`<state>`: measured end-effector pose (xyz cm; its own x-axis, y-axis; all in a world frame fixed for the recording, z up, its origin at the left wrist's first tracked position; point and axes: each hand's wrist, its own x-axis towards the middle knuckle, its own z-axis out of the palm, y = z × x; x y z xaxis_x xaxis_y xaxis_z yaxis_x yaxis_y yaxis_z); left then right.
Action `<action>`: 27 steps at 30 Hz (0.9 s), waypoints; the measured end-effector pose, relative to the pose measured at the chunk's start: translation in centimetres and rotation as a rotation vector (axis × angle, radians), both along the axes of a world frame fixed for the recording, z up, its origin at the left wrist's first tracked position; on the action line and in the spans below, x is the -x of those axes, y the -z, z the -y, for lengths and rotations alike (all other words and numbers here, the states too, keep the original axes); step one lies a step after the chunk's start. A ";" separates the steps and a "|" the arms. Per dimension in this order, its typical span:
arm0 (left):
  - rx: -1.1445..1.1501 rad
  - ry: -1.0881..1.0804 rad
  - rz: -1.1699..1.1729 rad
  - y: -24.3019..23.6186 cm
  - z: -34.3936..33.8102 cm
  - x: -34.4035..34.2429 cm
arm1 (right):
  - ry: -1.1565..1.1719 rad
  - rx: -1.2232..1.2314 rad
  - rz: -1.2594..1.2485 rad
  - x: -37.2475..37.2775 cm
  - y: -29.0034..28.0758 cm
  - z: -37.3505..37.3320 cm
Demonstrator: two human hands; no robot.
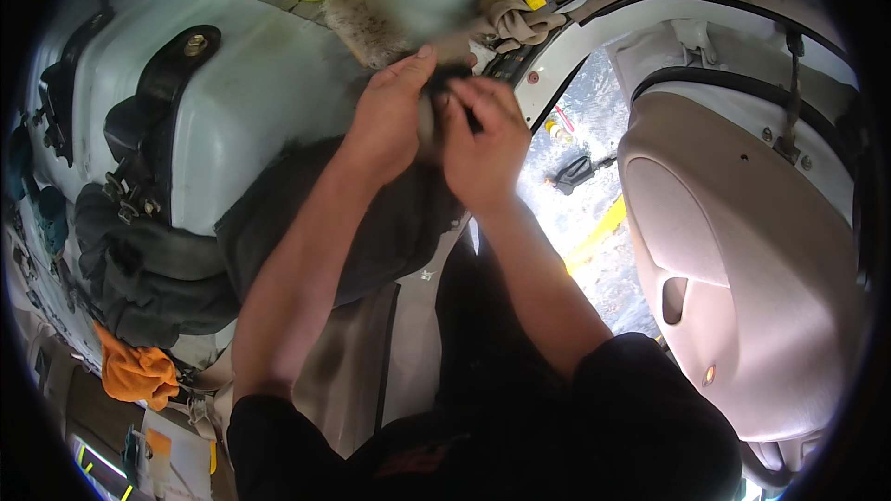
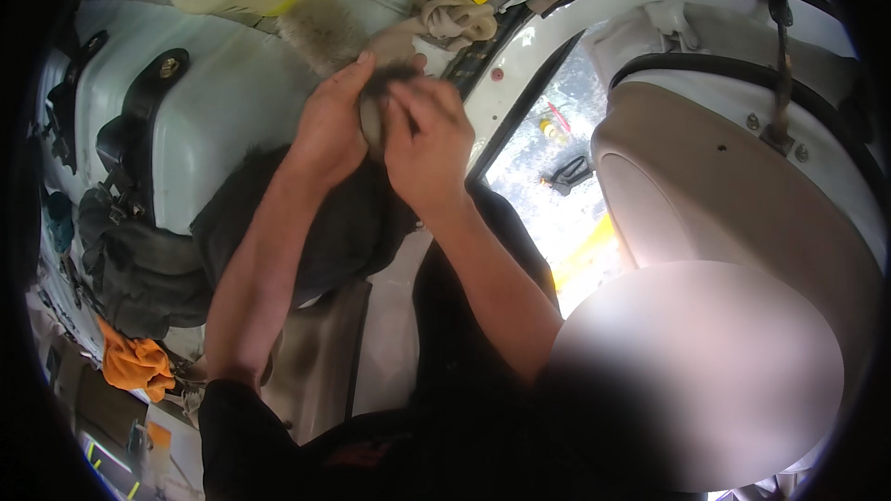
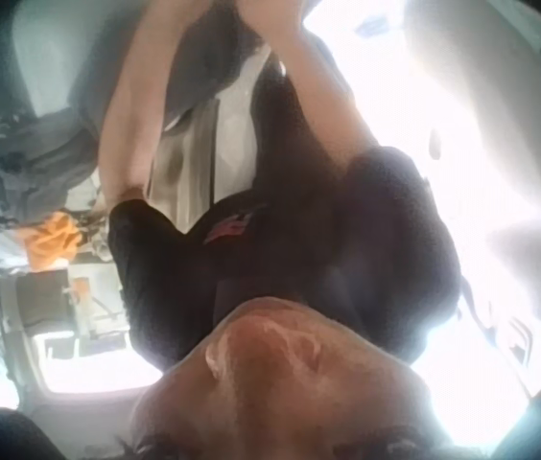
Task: The person cleans the car's trunk area with a cloth, then uses a brush and a power drill to work on the car seat mechanism. They manipulate wires and components near the seat base.
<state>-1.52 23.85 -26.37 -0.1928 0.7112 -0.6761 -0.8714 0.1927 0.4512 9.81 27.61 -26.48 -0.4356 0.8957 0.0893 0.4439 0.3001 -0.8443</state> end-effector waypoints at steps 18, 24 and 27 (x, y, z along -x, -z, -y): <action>0.017 -0.080 0.069 1.2 -0.2 0.8 | 0.016 0.010 0.002 2.0 0.5 -0.2; 0.038 -0.150 0.084 1.1 -0.3 0.3 | 0.024 0.017 0.005 1.9 0.7 -2.2; 0.045 -0.126 0.059 0.6 -0.4 0.5 | -0.139 -0.030 0.105 0.7 0.2 0.7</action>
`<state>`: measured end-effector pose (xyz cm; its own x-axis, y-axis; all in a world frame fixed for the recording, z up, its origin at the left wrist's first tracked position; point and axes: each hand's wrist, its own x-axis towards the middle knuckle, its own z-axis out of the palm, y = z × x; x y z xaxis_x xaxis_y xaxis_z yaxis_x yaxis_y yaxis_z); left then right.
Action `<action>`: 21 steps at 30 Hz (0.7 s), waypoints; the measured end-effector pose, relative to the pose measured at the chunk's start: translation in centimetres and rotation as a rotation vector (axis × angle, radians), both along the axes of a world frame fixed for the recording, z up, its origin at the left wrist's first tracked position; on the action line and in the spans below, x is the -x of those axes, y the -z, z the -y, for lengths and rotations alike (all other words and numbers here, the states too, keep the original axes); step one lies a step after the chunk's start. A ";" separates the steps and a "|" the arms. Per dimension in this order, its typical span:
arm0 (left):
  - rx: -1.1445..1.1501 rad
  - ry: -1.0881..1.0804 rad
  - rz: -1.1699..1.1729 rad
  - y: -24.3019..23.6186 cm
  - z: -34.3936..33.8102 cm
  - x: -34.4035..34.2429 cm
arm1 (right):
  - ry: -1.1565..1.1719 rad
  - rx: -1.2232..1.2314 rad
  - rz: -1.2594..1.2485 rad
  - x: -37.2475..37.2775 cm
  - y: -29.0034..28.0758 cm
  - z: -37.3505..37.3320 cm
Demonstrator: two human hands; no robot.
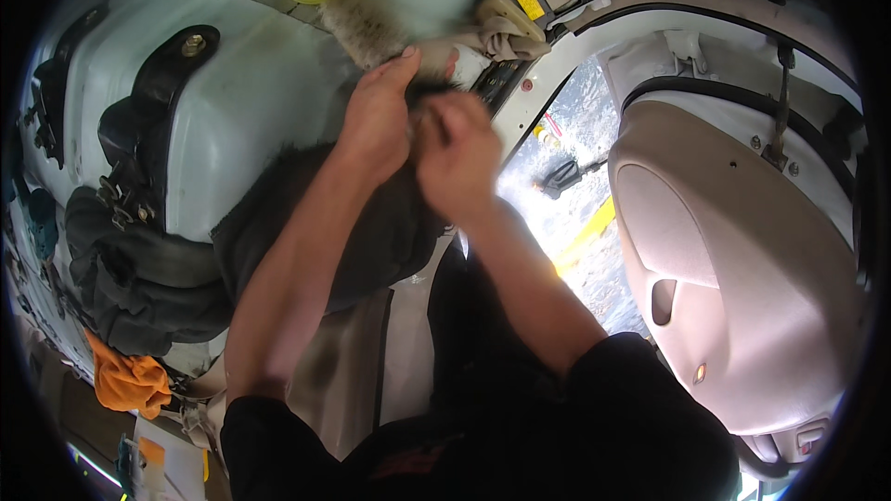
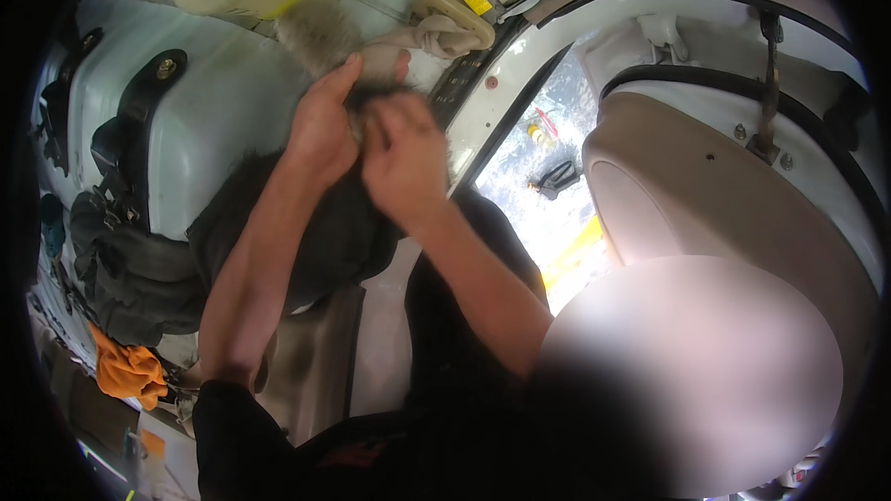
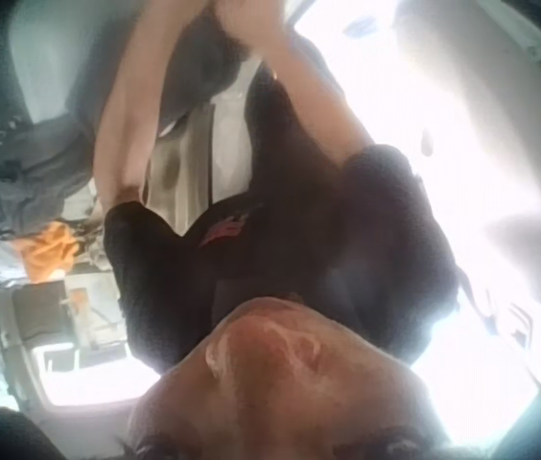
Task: The person cleans the car's trunk area with a cloth, then uses a brush and a power drill to work on the car seat mechanism. They manipulate wires and components near the seat base.
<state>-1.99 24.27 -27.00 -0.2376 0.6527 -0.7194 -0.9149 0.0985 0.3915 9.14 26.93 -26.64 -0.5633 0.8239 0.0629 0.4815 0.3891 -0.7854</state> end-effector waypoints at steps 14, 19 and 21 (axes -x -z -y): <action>-0.087 0.044 0.107 -1.1 -0.4 0.4 | 0.046 0.414 -0.019 -4.0 -1.7 0.1; -0.220 0.153 0.100 0.2 0.3 0.7 | 0.271 0.509 -0.292 -3.8 -1.5 -1.4; -0.214 0.145 0.096 0.8 0.5 0.5 | 0.043 0.224 -0.189 -1.6 -0.8 -1.5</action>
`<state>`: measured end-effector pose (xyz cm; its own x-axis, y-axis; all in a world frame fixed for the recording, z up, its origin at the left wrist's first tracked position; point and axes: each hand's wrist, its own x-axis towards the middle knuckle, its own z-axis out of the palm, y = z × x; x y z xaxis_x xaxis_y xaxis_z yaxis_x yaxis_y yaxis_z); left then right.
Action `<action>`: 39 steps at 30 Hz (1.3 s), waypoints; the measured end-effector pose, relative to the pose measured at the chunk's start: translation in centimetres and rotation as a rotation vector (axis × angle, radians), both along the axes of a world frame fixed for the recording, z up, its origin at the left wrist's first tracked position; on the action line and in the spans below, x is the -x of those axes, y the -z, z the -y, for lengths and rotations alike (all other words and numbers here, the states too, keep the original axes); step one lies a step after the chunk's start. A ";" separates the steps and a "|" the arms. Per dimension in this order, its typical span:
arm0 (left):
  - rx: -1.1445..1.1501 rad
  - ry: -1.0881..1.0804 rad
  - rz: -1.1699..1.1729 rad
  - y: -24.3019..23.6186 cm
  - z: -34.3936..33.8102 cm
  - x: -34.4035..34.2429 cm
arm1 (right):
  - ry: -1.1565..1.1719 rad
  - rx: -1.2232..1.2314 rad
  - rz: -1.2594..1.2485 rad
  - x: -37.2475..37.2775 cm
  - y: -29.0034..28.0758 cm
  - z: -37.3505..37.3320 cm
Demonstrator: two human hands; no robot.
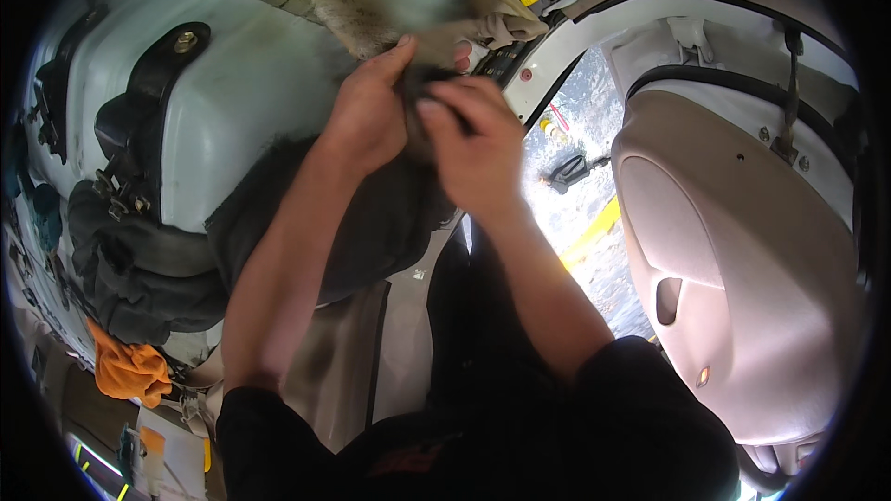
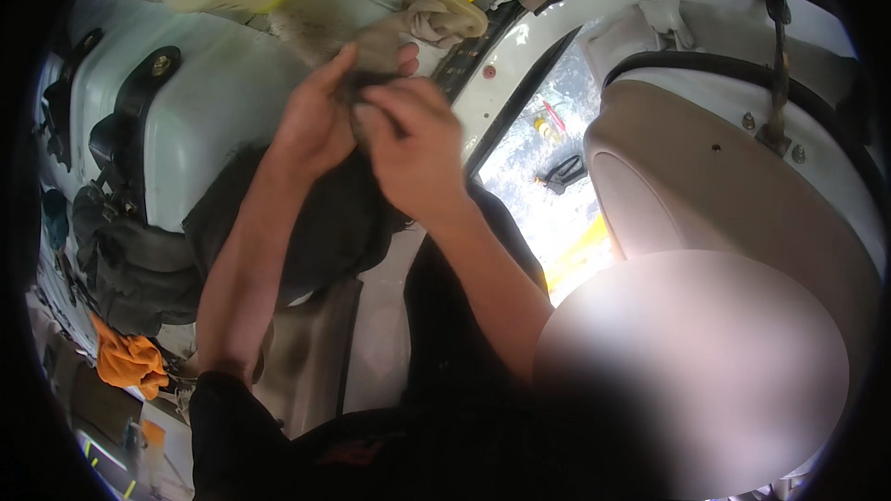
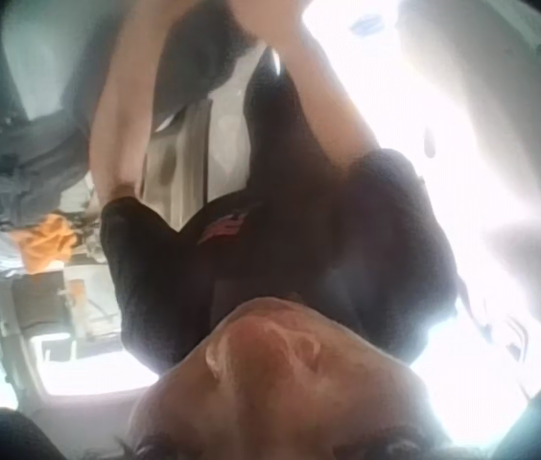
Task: The person cleans the car's trunk area with a cloth, then uses a brush and a power drill to work on the car seat mechanism. They manipulate wires and components near the seat base.
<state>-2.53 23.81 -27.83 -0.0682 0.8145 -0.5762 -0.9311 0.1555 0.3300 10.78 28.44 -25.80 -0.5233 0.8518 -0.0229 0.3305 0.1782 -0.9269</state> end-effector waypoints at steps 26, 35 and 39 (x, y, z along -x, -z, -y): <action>0.134 0.007 -0.194 0.8 0.2 -0.1 | 0.117 -0.199 0.086 2.9 2.0 -2.0; 0.066 0.011 -0.092 -2.4 -0.9 -0.2 | -0.125 0.339 0.063 -2.0 -1.1 1.5; -0.042 0.070 0.083 -2.1 -0.4 0.5 | 0.237 0.773 -0.263 -4.6 -1.3 0.5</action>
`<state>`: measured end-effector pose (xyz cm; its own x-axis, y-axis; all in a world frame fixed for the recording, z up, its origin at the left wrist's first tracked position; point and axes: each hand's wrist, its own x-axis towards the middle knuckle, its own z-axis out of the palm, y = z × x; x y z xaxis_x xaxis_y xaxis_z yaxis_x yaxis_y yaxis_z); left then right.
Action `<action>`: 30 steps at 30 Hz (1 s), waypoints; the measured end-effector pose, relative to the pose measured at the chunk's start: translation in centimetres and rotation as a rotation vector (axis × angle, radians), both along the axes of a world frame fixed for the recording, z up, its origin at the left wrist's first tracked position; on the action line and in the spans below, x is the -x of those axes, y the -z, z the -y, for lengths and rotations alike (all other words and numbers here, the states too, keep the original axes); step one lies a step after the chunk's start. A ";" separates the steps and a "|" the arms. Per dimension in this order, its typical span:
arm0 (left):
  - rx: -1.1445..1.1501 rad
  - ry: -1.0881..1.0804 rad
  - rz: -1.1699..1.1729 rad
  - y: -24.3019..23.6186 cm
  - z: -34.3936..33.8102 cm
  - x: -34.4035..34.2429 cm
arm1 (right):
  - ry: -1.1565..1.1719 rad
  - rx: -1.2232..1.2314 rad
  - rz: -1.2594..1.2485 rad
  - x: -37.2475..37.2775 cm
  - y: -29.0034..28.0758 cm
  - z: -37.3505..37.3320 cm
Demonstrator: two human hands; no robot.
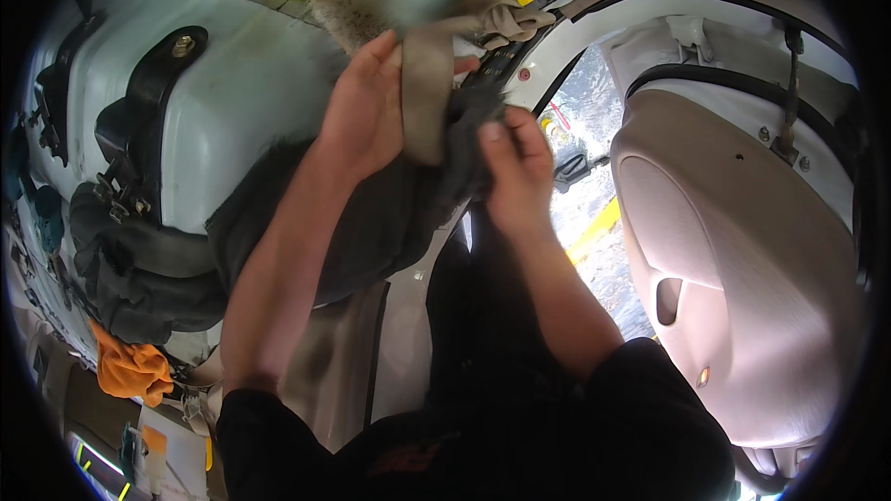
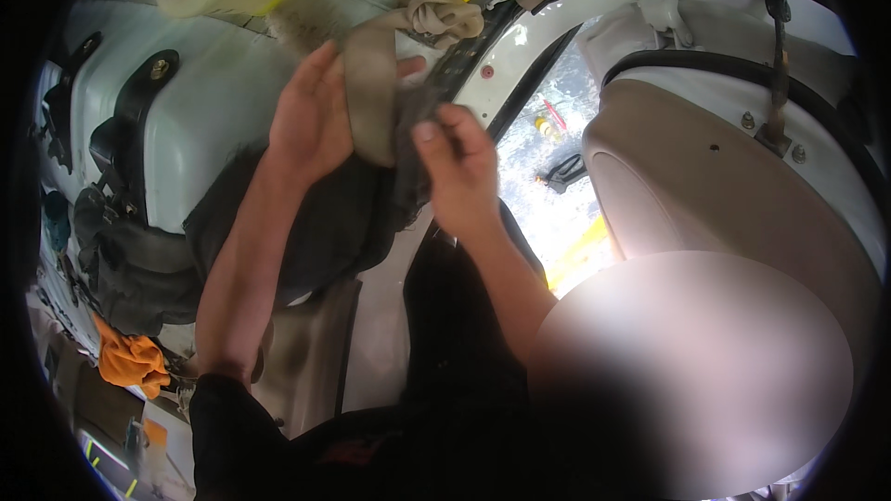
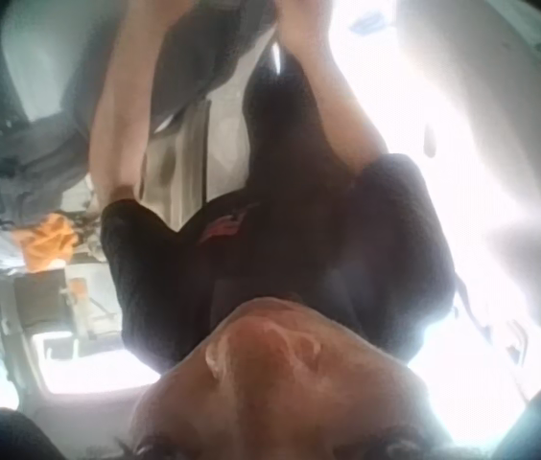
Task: The person cleans the car's trunk area with a cloth, then uses a brush and a power drill to work on the car seat mechanism. They manipulate wires and components near the seat base.
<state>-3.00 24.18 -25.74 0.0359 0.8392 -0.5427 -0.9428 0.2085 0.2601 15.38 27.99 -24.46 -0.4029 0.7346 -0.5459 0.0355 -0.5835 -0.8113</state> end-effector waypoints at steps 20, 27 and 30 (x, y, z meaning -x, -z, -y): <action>0.284 0.064 -0.951 -1.7 0.7 -2.6 | -0.209 -0.803 0.282 1.3 -3.3 -0.1; 0.134 0.039 -0.637 -1.6 2.4 -2.5 | -0.081 -0.802 0.370 3.1 1.0 -1.9; 0.083 0.071 -0.668 -2.9 1.9 -2.5 | -0.024 -0.605 0.252 2.6 0.9 -1.7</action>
